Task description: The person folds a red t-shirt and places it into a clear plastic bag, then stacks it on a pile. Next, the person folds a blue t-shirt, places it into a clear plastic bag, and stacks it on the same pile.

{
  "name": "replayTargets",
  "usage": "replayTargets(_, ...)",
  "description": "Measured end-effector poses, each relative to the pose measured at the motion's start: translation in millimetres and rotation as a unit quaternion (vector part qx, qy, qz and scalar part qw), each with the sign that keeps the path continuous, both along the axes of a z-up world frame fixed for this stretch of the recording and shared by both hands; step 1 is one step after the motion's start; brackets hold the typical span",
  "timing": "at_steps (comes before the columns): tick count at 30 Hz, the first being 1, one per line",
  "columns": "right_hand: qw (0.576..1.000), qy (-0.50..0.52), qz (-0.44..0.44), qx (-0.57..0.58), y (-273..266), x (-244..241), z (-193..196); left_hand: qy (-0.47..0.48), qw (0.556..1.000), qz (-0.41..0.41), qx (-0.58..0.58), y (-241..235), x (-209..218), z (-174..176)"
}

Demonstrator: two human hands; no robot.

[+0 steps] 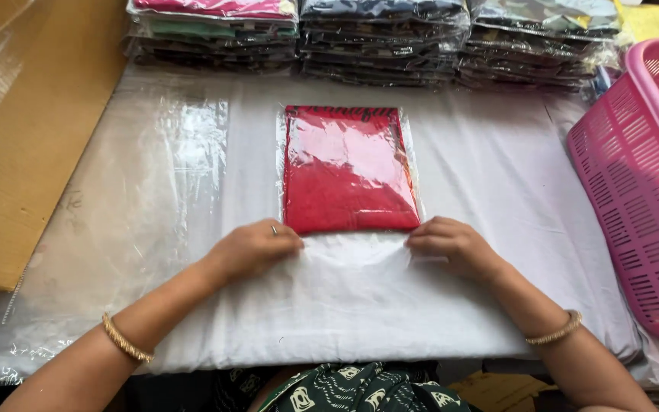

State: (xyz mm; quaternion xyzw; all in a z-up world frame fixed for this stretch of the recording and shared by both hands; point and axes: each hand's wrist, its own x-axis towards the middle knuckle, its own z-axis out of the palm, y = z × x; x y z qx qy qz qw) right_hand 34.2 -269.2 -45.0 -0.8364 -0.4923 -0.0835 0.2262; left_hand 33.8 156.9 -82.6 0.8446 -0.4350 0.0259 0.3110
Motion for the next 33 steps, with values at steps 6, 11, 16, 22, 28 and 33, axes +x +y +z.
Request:
replayTargets(6,0.927,0.273,-0.214,0.143,-6.7,13.2,-20.7,0.195,0.954,0.181,-0.14,-17.5,16.7,12.1)
replayTargets(11,0.857,0.35,-0.318,0.203,11.1,24.1,-26.0,0.144,0.943,0.263,-0.145,-40.9,21.4,23.3)
replayTargets(16,0.842,0.334,-0.364,0.215,24.2,24.4,-24.2,0.15,0.929,0.31,-0.133,-48.6,27.7,16.2)
replayTargets(22,0.835,0.328,-0.406,0.177,37.4,30.3,-5.0,0.205,0.912,0.349,-0.068,-54.2,32.0,27.1)
replayTargets(28,0.796,0.407,-0.43,0.129,36.5,46.2,-2.9,-0.307,0.901,0.306,-0.007,-68.5,29.6,12.6)
replayTargets(33,0.783,0.401,-0.465,0.097,44.6,39.6,15.9,-0.284,0.952,0.083,0.076,-101.0,12.8,2.4)
